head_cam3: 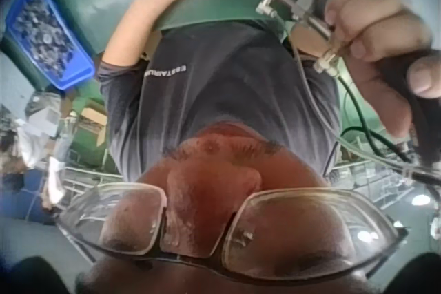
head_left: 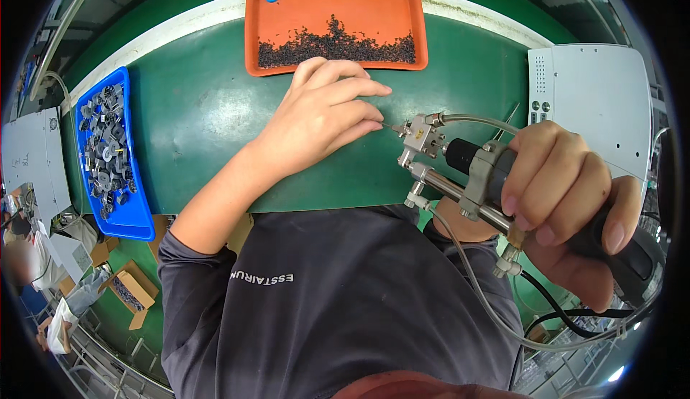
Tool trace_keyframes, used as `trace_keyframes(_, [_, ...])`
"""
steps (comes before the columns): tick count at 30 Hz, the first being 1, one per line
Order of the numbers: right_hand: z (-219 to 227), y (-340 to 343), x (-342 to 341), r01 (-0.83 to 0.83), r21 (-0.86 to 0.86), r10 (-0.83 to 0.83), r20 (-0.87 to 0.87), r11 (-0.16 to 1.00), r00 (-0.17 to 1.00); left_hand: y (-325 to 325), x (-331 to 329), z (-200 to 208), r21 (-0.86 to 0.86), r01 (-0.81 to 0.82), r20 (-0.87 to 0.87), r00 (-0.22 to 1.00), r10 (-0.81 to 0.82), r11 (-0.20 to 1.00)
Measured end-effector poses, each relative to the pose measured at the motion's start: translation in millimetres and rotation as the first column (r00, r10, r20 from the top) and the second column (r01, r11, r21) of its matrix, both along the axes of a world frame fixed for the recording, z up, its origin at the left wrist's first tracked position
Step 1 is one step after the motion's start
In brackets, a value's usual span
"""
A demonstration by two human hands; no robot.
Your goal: The person assembles small metal components on a production line using an air screwdriver.
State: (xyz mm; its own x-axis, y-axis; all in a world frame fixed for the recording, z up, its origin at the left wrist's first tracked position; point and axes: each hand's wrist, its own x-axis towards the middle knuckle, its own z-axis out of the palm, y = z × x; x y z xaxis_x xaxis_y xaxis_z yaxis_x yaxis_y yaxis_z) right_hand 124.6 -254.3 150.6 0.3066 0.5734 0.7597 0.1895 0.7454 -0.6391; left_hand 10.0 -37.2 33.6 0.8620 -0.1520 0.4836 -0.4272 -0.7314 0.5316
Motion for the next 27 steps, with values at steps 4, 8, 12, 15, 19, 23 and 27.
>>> trace_keyframes(4, [-11,9,6,-0.040,0.057,0.041,-0.024,0.998,0.999,4,1,-5,0.051,0.036,0.047,0.998,-0.039,0.998])
trace_keyframes(8, [-11,10,4,-0.033,0.118,0.035,-0.023,0.993,0.999,1,5,-11,-0.039,0.052,0.060,0.997,-0.049,0.998])
trace_keyframes(12, [-4,7,-3,-0.001,0.028,0.003,-0.048,1.000,0.999,5,2,-14,-0.065,0.054,0.056,0.997,-0.050,0.996])
trace_keyframes(15, [-3,7,-3,-0.002,0.008,0.003,-0.048,1.000,0.999,11,2,-13,0.007,0.081,0.088,0.993,-0.081,0.997])
trace_keyframes(19, [-3,0,-2,0.077,-0.040,-0.079,-0.059,0.996,0.995,38,-2,5,-0.036,0.074,-0.037,0.996,-0.075,0.997])
trace_keyframes(23, [-5,-3,4,0.083,-0.033,-0.085,-0.072,0.996,0.994,45,-5,16,-0.082,0.061,-0.254,0.964,-0.080,0.995])
trace_keyframes(27, [-1,-9,7,0.105,-0.074,-0.109,-0.052,0.992,0.993,46,-7,18,-0.016,0.082,-0.379,0.922,-0.082,0.997])
